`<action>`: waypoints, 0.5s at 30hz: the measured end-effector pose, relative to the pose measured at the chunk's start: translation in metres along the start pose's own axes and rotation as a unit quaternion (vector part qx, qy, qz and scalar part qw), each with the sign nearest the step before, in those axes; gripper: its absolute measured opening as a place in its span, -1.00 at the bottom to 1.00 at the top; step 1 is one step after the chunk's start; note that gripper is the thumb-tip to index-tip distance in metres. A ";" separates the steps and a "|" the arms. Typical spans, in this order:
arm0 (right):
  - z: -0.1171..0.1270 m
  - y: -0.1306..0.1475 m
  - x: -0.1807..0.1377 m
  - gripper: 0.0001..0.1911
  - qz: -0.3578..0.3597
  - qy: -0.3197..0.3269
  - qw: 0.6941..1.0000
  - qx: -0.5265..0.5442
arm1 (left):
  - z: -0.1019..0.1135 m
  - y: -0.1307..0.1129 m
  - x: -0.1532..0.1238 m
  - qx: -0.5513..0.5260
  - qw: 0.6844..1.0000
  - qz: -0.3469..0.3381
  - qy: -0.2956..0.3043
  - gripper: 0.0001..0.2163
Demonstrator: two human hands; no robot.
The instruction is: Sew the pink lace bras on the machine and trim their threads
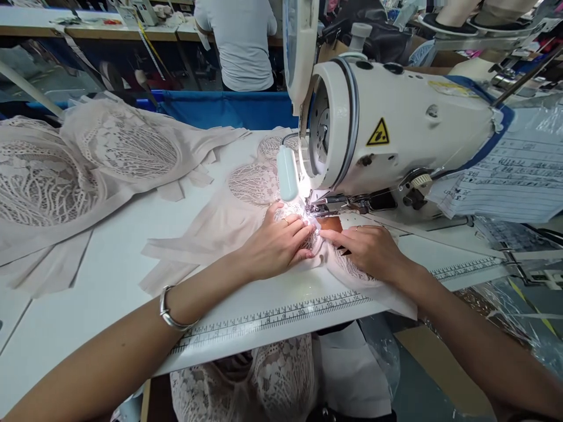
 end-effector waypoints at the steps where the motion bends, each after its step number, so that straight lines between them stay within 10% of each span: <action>1: 0.000 0.002 0.000 -0.43 0.013 -0.006 1.000 0.012 | 0.001 0.000 0.000 0.001 1.000 -0.003 -0.003 -0.56; 15: -0.012 -0.018 0.020 -0.40 -0.051 0.065 0.994 0.073 | 0.000 0.008 0.000 0.028 1.000 0.001 -0.006 -0.54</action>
Point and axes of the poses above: each hand's wrist, its own x-axis towards the middle knuckle, its own z-axis out of the back of the hand, y = z × x, the point moved 9 cm from there along x, towards the middle knuckle, and after that the axes turned 2 degrees about x, right-handed, at the moved point
